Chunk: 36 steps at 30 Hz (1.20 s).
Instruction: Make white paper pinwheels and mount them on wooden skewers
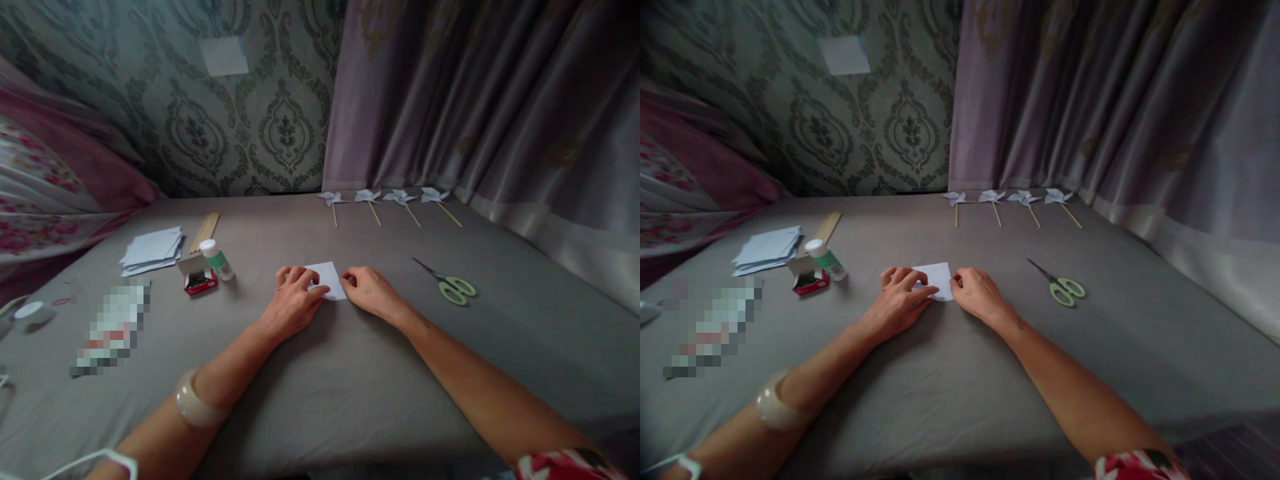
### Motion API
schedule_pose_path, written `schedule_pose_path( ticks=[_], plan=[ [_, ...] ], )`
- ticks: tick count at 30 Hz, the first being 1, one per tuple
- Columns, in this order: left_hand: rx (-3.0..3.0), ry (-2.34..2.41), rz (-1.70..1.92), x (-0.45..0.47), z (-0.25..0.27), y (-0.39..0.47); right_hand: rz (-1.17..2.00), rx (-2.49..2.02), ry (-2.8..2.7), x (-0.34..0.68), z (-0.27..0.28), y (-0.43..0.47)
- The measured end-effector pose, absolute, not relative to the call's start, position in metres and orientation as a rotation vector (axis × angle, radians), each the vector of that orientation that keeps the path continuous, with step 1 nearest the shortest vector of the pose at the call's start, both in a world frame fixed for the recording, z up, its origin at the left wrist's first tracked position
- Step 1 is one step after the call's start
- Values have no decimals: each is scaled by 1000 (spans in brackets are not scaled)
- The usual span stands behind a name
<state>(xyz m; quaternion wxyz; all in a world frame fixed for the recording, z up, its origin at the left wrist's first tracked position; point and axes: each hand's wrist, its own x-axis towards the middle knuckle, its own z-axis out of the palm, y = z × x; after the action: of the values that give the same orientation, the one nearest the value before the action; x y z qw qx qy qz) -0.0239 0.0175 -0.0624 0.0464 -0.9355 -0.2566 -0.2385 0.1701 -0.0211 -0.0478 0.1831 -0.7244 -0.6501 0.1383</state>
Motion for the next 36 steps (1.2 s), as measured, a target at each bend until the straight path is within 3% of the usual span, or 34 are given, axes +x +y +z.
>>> schedule_pose_path(
  ticks=[9, 21, 36],
  plan=[
    [-2839, -695, -613, -23, -60, 14, 428, -2053, -1855, 169, -45, -29],
    [-2858, -748, -691, -39, -56, 32, 57, -1567, -2234, 181, -51, -27],
    [-2882, -680, -613, -38, -58, 32, 41, -1670, -2433, 166, -49, -36]
  ],
)
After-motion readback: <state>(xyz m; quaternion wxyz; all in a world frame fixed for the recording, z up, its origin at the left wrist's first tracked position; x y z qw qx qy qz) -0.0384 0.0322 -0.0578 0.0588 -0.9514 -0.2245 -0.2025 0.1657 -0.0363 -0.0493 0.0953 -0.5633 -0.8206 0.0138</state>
